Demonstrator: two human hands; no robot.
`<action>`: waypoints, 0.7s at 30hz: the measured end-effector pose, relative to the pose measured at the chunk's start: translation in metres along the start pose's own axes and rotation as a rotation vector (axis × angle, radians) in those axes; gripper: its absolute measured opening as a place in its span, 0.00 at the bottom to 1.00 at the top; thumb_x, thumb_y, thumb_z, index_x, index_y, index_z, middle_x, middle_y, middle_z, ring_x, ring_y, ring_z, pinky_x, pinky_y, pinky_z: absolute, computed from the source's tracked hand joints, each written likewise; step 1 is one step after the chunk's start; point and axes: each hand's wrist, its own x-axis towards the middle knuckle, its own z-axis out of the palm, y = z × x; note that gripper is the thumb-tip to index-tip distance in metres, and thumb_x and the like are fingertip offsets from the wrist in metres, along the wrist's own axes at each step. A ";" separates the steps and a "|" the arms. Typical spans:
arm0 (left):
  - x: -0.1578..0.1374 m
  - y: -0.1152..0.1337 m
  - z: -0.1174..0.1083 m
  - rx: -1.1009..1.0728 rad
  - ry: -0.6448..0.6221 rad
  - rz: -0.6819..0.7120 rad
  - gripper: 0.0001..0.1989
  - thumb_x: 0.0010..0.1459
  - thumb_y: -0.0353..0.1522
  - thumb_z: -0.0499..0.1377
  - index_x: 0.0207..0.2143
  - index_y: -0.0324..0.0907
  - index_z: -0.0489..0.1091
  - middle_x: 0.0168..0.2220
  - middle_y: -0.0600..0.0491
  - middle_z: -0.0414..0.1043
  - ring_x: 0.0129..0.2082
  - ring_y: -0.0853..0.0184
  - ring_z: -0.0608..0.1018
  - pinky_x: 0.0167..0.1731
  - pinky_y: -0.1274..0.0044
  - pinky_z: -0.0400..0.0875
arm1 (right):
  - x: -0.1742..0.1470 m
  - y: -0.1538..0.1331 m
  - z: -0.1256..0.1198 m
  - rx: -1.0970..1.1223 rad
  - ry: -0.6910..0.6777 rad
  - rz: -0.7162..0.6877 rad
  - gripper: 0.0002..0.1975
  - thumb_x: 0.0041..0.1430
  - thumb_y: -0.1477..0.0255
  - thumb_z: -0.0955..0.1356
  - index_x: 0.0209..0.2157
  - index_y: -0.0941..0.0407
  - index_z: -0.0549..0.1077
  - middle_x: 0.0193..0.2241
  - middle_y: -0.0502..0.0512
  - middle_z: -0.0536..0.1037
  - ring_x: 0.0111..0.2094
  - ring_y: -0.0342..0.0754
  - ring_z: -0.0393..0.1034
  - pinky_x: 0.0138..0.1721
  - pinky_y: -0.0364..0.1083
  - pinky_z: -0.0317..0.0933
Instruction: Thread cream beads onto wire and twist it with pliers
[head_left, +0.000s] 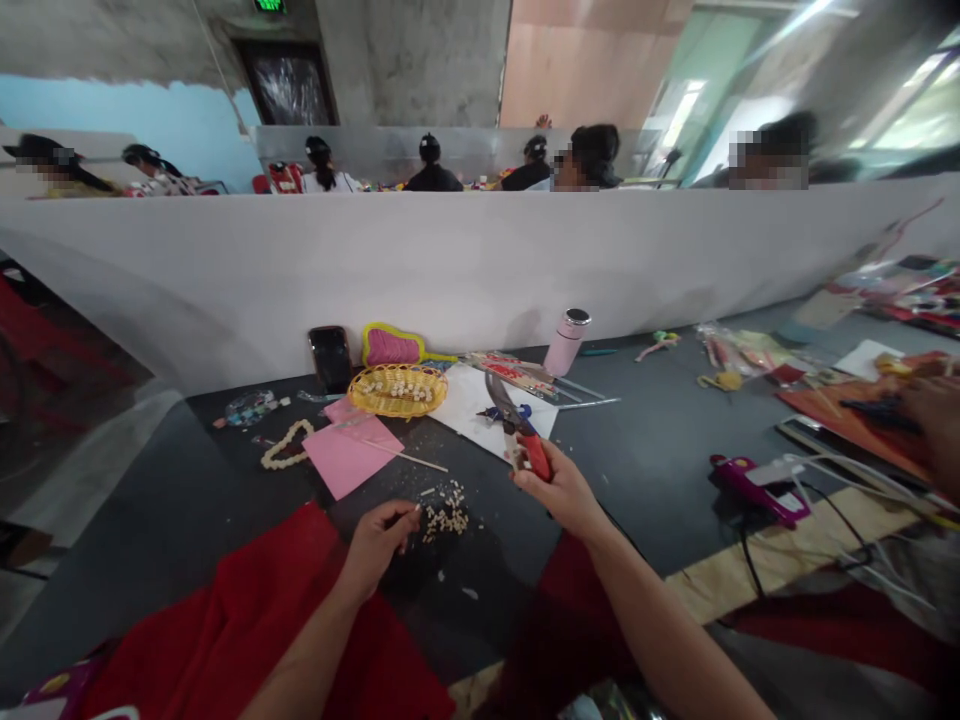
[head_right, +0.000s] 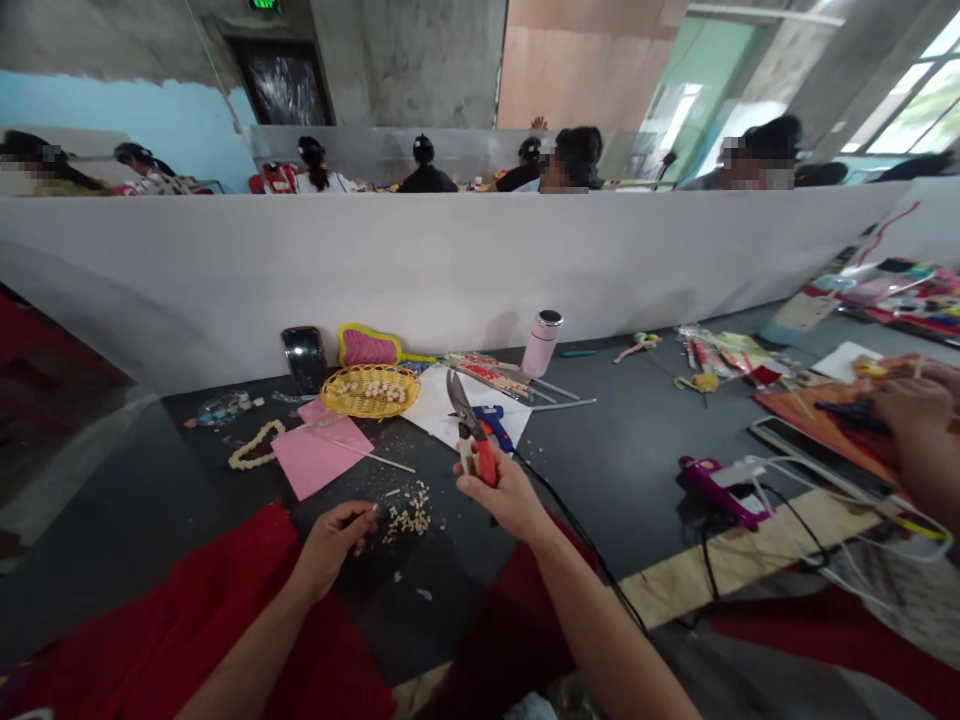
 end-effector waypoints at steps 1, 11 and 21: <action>0.000 0.000 0.000 -0.012 0.002 -0.007 0.16 0.47 0.43 0.62 0.30 0.38 0.73 0.22 0.55 0.69 0.16 0.76 0.63 0.16 0.82 0.58 | -0.001 -0.004 0.004 0.095 -0.062 0.008 0.14 0.57 0.60 0.65 0.40 0.54 0.67 0.33 0.54 0.75 0.34 0.49 0.71 0.31 0.46 0.67; 0.009 0.011 -0.004 -0.211 0.098 -0.022 0.18 0.43 0.43 0.65 0.29 0.37 0.73 0.22 0.55 0.71 0.17 0.75 0.66 0.17 0.82 0.60 | -0.005 -0.002 0.041 -0.368 -0.329 -0.186 0.17 0.55 0.78 0.62 0.47 0.55 0.66 0.55 0.62 0.62 0.56 0.52 0.56 0.53 0.53 0.56; 0.019 0.015 0.001 -0.445 0.163 0.024 0.13 0.46 0.37 0.65 0.30 0.36 0.72 0.24 0.55 0.70 0.18 0.78 0.67 0.19 0.84 0.60 | -0.015 0.017 0.065 -0.740 -0.366 -0.229 0.19 0.54 0.78 0.63 0.48 0.52 0.67 0.58 0.57 0.60 0.54 0.56 0.52 0.51 0.57 0.49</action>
